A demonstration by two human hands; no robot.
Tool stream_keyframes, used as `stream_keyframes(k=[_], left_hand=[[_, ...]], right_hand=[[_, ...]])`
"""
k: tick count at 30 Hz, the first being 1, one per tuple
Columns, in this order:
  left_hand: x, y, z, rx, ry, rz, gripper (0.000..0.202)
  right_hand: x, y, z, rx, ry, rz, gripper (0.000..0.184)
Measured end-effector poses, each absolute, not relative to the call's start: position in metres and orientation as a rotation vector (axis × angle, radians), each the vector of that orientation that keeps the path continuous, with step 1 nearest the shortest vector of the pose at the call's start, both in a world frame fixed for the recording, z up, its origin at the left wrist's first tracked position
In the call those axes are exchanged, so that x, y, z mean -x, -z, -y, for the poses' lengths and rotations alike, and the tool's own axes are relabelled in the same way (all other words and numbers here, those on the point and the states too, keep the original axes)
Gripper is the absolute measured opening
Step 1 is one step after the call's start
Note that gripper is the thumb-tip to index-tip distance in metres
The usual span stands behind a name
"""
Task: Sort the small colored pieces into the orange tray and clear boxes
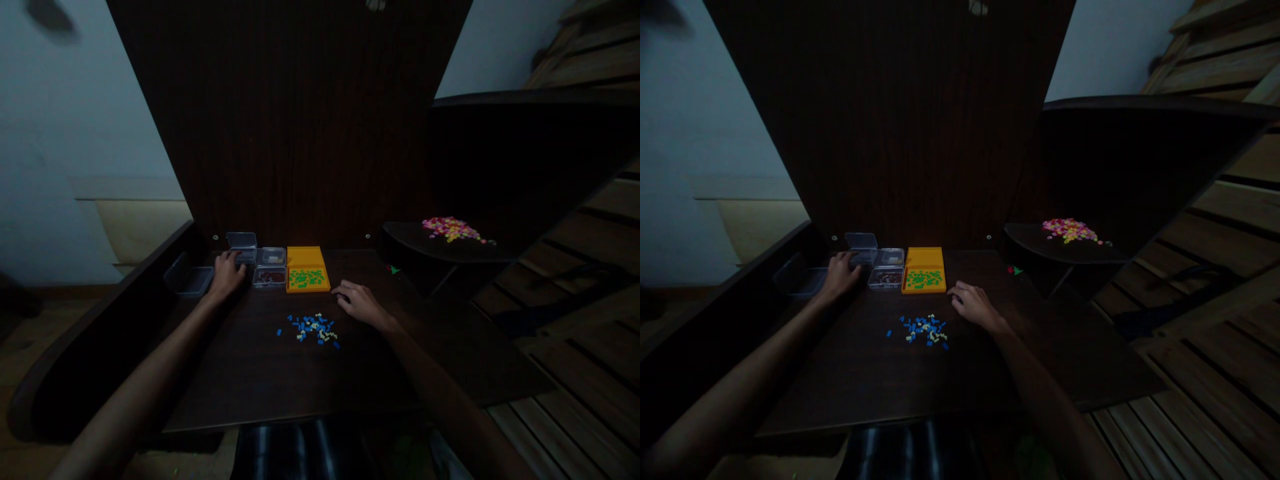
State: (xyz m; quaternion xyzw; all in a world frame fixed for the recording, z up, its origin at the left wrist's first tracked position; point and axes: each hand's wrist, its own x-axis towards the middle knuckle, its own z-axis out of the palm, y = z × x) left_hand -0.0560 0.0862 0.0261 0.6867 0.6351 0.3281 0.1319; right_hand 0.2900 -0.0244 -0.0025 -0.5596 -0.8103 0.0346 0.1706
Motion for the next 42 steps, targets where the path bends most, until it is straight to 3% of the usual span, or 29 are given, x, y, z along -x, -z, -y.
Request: stream_keyframes(k=[4,9,19,25,34,42], left_hand=[[0.061,-0.02,-0.098,-2.227,-0.791,-1.978,0.047],[0.068,-0.012,-0.109,-2.389,-0.559,-2.082,0.034],[0.078,-0.011,-0.119,-2.483,-0.518,-1.989,0.028],[0.082,-0.02,-0.111,-2.521,-0.641,-1.947,0.03],[0.085,-0.056,-0.093,-2.561,-1.101,-1.857,0.019],[0.024,-0.06,-0.051,-2.861,-1.285,-1.328,0.011]], right_hand=[[-0.29,0.005,0.024,1.581,-0.082,2.3,0.027],[-0.292,0.005,0.024,1.548,-0.069,2.303,0.027],[-0.292,0.005,0.025,1.562,-0.065,2.303,0.027],[-0.292,0.004,0.025,1.569,-0.067,2.307,0.026],[-0.289,0.004,0.023,1.441,-0.055,2.171,0.026],[-0.267,-0.001,0.024,1.154,-0.428,1.745,0.021]])
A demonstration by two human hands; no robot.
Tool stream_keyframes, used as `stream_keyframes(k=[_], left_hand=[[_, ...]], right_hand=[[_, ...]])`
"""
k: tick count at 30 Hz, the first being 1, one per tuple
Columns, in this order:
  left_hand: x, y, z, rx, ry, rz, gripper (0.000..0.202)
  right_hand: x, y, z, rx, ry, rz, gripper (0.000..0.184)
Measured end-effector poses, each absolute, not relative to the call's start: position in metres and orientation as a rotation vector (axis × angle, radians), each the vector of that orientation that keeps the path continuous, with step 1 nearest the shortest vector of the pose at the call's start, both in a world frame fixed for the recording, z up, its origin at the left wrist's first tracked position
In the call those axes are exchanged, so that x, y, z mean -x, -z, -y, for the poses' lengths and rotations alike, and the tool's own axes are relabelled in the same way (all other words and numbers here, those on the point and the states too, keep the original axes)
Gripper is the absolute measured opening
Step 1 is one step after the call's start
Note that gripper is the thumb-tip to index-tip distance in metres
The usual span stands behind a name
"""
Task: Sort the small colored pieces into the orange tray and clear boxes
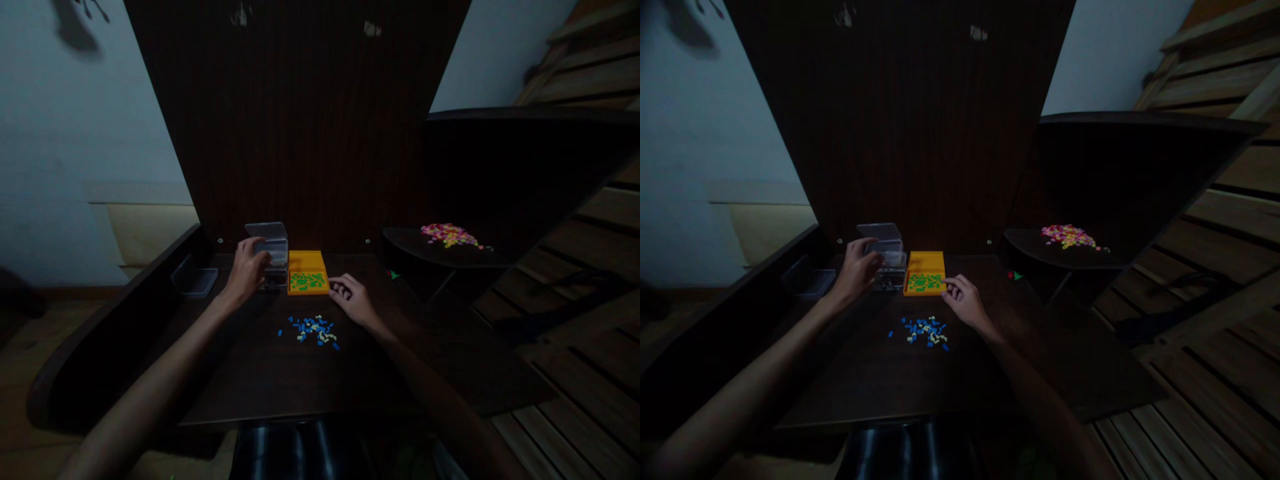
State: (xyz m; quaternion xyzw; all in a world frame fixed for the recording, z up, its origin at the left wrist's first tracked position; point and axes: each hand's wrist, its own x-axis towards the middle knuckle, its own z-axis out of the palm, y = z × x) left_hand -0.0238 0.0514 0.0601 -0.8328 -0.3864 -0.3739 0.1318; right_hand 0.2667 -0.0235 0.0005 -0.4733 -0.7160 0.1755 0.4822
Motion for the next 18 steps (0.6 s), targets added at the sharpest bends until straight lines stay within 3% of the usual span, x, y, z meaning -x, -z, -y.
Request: stream_keyframes(k=[9,18], left_hand=[[-0.047,-0.036,0.002,2.674,1.18,0.726,0.013],[-0.044,-0.022,0.012,2.637,1.362,0.777,0.015]], right_hand=[[-0.252,0.0,0.035,0.946,-0.655,1.557,0.08],[-0.24,-0.009,0.038,0.908,-0.637,1.483,0.086]])
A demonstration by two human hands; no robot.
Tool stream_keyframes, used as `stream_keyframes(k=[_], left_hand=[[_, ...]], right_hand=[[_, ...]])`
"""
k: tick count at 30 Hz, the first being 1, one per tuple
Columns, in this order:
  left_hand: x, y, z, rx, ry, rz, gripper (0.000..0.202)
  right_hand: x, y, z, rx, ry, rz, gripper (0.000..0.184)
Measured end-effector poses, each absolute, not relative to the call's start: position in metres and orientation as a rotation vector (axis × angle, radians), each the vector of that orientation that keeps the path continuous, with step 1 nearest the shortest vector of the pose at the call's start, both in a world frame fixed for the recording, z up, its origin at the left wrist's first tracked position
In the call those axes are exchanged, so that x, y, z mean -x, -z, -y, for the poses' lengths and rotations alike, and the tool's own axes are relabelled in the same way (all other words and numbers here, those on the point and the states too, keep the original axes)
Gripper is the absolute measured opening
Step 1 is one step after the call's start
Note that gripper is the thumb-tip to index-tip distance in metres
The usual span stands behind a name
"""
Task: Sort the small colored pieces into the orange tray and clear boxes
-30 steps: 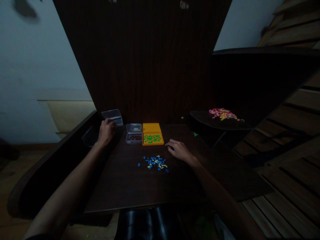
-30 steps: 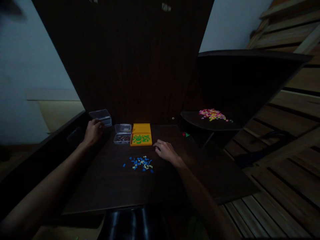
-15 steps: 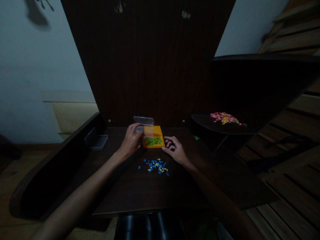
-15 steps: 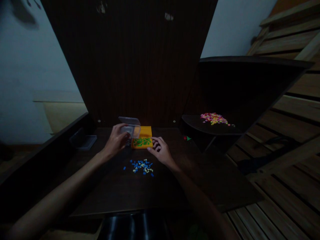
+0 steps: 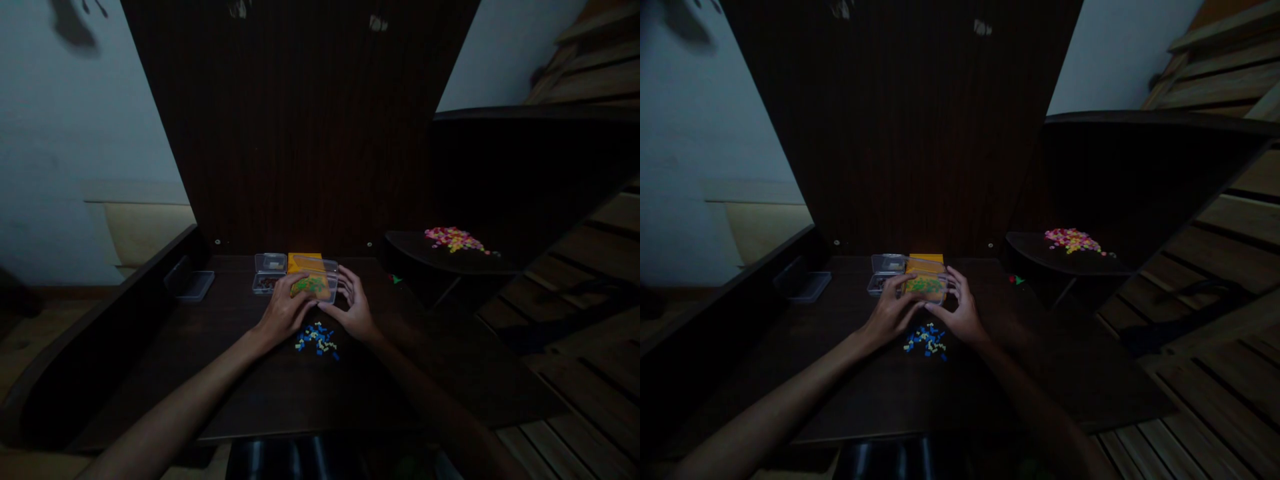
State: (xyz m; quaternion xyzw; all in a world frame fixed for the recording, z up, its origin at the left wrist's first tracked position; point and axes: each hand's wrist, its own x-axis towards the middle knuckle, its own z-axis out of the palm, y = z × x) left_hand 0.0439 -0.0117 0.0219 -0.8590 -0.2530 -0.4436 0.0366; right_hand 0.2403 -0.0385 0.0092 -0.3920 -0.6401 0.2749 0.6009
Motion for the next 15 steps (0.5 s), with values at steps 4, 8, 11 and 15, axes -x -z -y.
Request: stream_keyframes(k=[4,8,11,15], left_hand=[[-0.039,-0.023,0.012,2.515,1.623,0.975,0.043],[-0.029,-0.025,0.011,2.533,1.778,1.147,0.06],[-0.021,-0.026,0.01,2.722,1.772,1.201,0.067],[-0.019,-0.023,0.01,2.844,1.835,1.195,0.071]], right_hand=[[-0.239,-0.016,0.038,0.871,-0.704,1.457,0.087],[-0.234,-0.017,0.038,0.849,-0.718,1.465,0.079],[-0.23,-0.019,0.037,0.824,-0.723,1.524,0.074],[-0.228,-0.023,0.034,0.779,-0.784,1.603,0.077]])
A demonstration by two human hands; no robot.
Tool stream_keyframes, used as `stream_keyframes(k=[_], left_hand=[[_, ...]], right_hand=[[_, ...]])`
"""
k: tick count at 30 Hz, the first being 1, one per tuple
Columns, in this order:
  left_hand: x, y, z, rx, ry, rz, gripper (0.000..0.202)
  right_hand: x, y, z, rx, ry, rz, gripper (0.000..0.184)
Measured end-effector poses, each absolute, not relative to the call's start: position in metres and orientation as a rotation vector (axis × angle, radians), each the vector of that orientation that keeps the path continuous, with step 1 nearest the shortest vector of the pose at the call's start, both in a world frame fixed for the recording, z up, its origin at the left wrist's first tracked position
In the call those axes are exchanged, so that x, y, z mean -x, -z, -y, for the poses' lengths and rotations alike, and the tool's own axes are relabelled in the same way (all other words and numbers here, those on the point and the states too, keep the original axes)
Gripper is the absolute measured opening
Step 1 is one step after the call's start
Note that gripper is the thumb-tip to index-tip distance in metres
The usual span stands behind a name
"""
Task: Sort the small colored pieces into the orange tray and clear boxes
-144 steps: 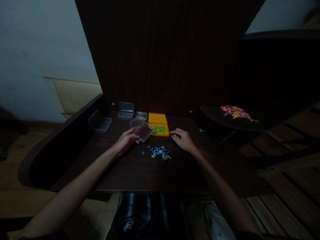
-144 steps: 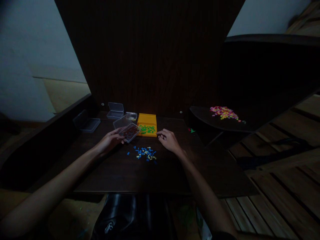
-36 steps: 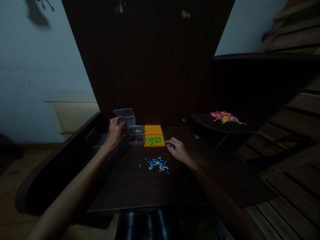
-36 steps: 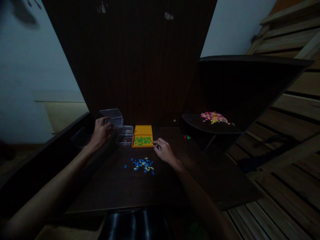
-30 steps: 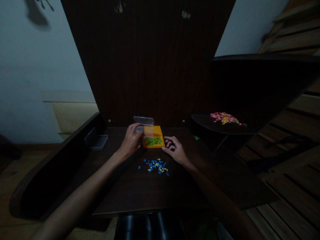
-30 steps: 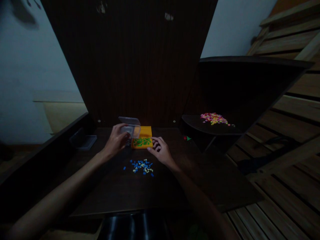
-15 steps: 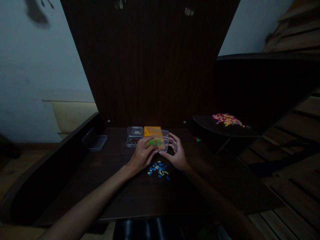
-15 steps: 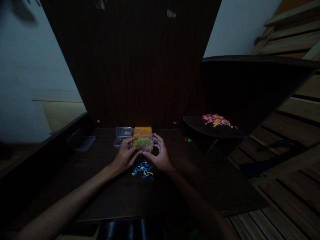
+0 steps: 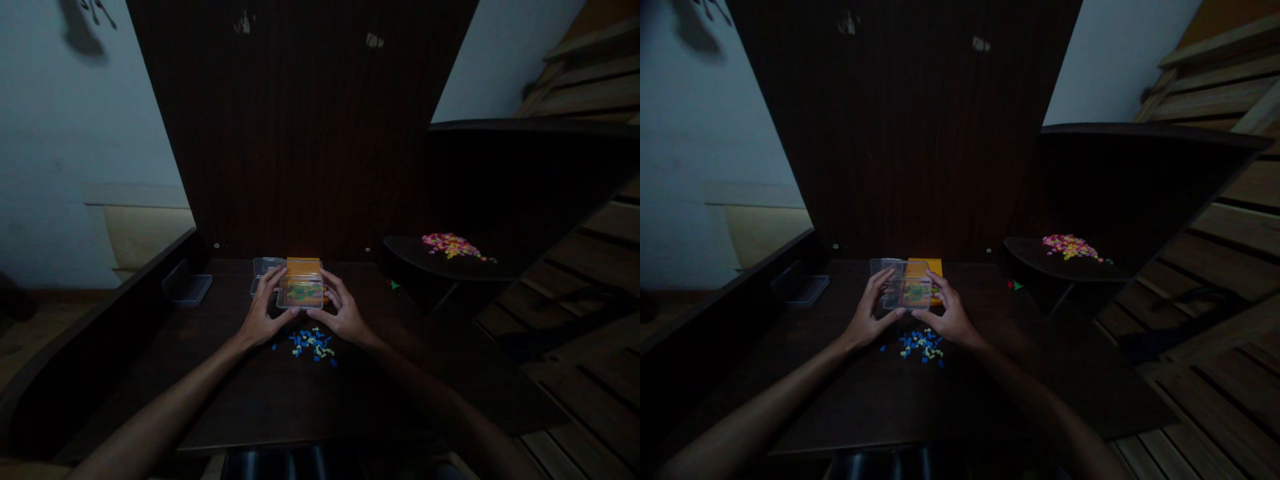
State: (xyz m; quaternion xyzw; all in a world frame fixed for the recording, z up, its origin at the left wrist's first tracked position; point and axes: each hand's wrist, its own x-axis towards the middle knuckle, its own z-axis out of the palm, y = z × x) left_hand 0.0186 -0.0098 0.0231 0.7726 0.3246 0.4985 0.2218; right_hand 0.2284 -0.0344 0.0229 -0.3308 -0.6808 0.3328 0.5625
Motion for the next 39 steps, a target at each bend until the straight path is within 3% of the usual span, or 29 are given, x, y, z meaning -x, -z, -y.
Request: stream_keyframes(k=[8,21,30,36,39], left_hand=[[-0.024,-0.015,0.011,-1.95,-1.294,-0.786,0.095],[-0.015,-0.013,0.001,-2.307,-1.159,-0.927,0.105],[-0.019,-0.016,0.006,-2.208,-1.167,-0.918,0.104],[-0.02,-0.011,0.004,-2.044,-1.228,-0.902,0.104],[-0.022,-0.009,0.002,-1.946,-1.291,-0.93,0.103]], right_hand=[[-0.224,-0.009,0.03,0.733,-0.908,1.499,0.103],[-0.238,-0.006,0.033,0.793,-0.952,1.563,0.099],[-0.247,-0.004,0.027,0.816,-0.985,1.603,0.101],[-0.264,-0.02,0.028,0.855,-0.911,1.78,0.09],[-0.281,-0.034,0.031,0.96,-0.726,1.912,0.052]])
